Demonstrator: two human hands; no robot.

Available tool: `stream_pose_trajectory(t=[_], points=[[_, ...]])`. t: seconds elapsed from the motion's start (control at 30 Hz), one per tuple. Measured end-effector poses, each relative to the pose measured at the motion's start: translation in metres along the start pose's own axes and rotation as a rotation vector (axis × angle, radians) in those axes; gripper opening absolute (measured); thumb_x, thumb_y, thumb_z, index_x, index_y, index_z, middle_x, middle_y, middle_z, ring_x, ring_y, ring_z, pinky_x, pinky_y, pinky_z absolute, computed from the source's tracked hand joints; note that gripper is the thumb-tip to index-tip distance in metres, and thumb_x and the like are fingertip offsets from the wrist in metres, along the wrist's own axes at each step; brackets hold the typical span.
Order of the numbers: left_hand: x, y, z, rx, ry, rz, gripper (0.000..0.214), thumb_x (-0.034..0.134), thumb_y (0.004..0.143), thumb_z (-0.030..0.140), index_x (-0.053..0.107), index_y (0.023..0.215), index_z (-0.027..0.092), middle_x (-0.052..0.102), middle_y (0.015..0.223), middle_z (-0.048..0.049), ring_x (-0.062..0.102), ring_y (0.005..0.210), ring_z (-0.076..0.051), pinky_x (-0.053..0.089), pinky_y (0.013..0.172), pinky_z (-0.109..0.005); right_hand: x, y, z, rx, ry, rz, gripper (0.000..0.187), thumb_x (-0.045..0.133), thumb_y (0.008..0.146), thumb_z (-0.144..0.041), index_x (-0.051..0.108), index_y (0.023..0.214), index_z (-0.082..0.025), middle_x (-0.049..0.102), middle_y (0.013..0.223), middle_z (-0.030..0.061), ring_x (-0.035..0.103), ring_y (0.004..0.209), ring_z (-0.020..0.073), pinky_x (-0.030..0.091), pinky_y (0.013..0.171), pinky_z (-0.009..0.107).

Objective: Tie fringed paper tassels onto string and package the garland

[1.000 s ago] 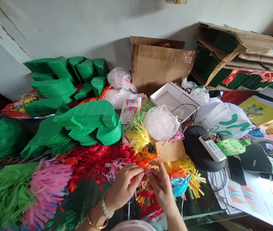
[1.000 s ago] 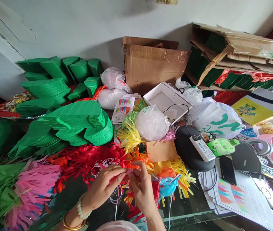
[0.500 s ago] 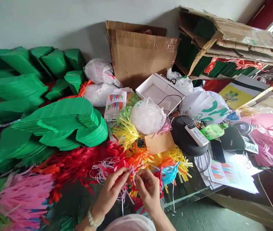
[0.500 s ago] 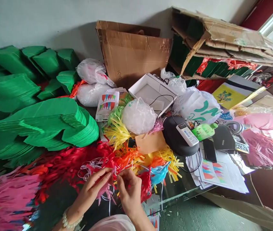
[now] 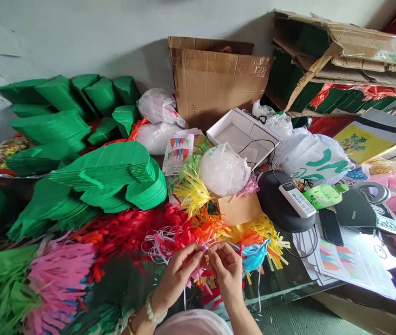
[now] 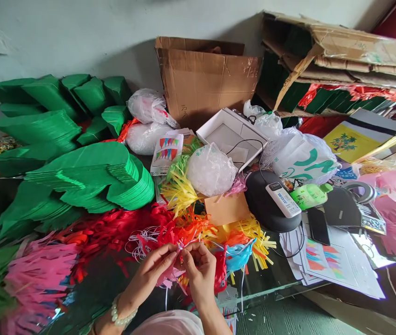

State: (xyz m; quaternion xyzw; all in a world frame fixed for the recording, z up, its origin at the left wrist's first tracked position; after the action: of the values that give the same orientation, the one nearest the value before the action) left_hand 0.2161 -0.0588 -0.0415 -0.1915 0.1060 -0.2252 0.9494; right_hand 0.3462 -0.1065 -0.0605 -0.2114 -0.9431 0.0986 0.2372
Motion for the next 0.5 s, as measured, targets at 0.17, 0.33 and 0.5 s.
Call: stream_pose_trajectory(t=[0.17,0.33,0.5], points=[[0.000,0.000,0.008,0.087,0.076,-0.042,0.033,0.057,0.089,0.046,0.070,0.101,0.019,0.074,0.089,-0.0035,0.068,0.083,-0.019,0.056,0.075,-0.026,-0.001,0.000,0.002,-0.046,-0.067,0.004,0.029,0.069,0.081,-0.042,0.060,0.073,-0.017,0.055,0.055,-0.0025,0.045,0.046,0.0087,0.039,0.045,0.020],[-0.005,-0.003,0.017,0.227,0.348,-0.056,0.025,0.054,0.092,0.037,0.071,0.096,0.019,0.075,0.097,-0.0064,0.069,0.088,-0.020,0.056,0.079,-0.029,-0.008,0.003,0.000,-0.076,-0.182,-0.060,0.024,0.068,0.082,-0.040,0.063,0.081,-0.016,0.056,0.057,-0.0030,0.046,0.047,0.0092,0.037,0.047,0.020],[-0.010,-0.007,0.024,0.371,0.541,0.011,0.021,0.059,0.089,0.035,0.072,0.095,0.020,0.076,0.093,-0.0063,0.070,0.089,-0.022,0.055,0.084,-0.033,-0.016,0.003,-0.007,-0.136,-0.309,-0.231,0.025,0.062,0.088,-0.039,0.071,0.087,-0.015,0.061,0.062,0.0005,0.049,0.052,0.0114,0.041,0.051,0.023]])
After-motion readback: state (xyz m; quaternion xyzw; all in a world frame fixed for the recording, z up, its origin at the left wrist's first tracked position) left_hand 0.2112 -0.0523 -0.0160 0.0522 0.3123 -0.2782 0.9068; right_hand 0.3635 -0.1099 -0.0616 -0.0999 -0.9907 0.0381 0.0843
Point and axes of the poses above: each hand's wrist, its own y-axis towards the middle knuckle, its own x-axis out of the palm, z = x × y, the point moved 1 cm from there along y, towards the middle knuckle
